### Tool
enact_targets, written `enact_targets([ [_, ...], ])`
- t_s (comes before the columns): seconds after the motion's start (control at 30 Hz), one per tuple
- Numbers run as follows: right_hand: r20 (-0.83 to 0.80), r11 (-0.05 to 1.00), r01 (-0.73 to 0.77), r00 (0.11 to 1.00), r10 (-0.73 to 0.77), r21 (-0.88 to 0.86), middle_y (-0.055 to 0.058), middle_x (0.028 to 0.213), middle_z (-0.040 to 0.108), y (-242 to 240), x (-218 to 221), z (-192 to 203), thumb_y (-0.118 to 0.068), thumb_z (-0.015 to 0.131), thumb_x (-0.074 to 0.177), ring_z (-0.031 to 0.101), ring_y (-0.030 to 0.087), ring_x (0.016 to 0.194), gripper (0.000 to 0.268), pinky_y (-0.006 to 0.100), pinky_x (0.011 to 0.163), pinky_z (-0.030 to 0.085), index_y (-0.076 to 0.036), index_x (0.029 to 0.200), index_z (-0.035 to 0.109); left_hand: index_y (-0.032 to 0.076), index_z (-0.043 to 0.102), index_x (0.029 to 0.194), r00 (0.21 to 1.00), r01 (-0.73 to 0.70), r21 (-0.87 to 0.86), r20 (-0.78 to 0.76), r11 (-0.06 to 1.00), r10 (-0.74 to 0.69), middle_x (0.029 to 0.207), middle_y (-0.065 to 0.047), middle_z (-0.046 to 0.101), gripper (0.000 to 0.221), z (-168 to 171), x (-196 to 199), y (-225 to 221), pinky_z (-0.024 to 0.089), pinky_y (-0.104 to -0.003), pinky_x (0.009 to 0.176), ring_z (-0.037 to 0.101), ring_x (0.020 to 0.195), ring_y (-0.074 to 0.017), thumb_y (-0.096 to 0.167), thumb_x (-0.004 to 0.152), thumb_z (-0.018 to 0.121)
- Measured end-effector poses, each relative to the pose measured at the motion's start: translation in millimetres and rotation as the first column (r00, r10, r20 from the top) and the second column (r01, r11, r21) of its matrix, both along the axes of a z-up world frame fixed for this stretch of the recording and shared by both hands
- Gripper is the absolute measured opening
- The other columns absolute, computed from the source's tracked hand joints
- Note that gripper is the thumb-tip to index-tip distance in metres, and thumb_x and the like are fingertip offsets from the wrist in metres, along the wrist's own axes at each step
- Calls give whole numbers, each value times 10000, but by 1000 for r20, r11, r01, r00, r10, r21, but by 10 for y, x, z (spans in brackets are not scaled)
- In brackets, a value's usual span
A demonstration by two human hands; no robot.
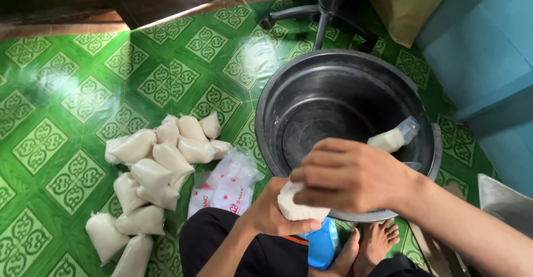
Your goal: The person is manually tying knots in small plastic bags filled with rice and placing them into a large black tub.
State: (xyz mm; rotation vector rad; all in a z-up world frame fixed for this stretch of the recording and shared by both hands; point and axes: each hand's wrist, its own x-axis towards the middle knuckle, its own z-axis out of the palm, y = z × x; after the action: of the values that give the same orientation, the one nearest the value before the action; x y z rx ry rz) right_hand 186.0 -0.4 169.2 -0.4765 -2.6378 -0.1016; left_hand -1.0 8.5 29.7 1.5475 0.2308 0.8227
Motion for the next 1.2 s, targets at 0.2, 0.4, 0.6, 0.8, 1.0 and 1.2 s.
enact_targets([
  [0.2,-173,671,253,848,-501,-697,35,957,739,-33,-14,96,-6,708,746,680,115,694,341,241,598,537,-66,1082,705,-21,577,1261,990,-130,-6,62,991,131,1050,-105,708,606,20,-28,-91,546,-276,795,682,864,-188,129,700,752],
  [0.4,-72,576,292,848,-526,-763,59,1014,732,-272,98,-16,-382,752,685,701,199,788,512,337,695,534,-96,1109,729,-49,523,1280,974,-212,37,87,977,208,1189,-170,664,639,71,5,-71,547,-324,899,685,1014,-264,195,721,714],
  [0.6,-144,559,466,667,-731,-686,-10,765,754,-342,-17,-117,-19,772,705,653,86,563,82,212,520,509,-59,776,762,24,529,1287,991,-128,-76,30,989,131,1149,-123,660,658,15,-18,-76,516,-316,884,654,980,-226,185,681,728],
  [0.8,-181,415,417,495,-850,-809,34,760,741,-367,-18,-201,34,751,731,632,94,615,79,206,558,495,3,803,760,-40,542,1228,987,-124,-165,77,978,138,1036,-142,682,624,-62,-11,-165,539,-309,795,662,865,-222,190,688,754],
  [1.0,-191,429,421,499,-845,-799,23,750,721,-365,-2,-215,39,752,731,571,88,598,82,207,537,450,-14,794,762,-71,637,1038,977,-194,-146,66,970,205,870,-144,723,364,-64,-11,-195,560,-269,614,686,687,-198,107,731,719],
  [1.2,-150,402,252,656,-740,-880,58,1058,694,-375,156,-159,-91,843,593,632,168,949,456,310,875,483,-43,1033,735,-83,617,1149,969,-241,-16,51,970,242,1005,-181,730,479,59,-14,-232,595,-290,696,718,789,-224,132,730,699],
])
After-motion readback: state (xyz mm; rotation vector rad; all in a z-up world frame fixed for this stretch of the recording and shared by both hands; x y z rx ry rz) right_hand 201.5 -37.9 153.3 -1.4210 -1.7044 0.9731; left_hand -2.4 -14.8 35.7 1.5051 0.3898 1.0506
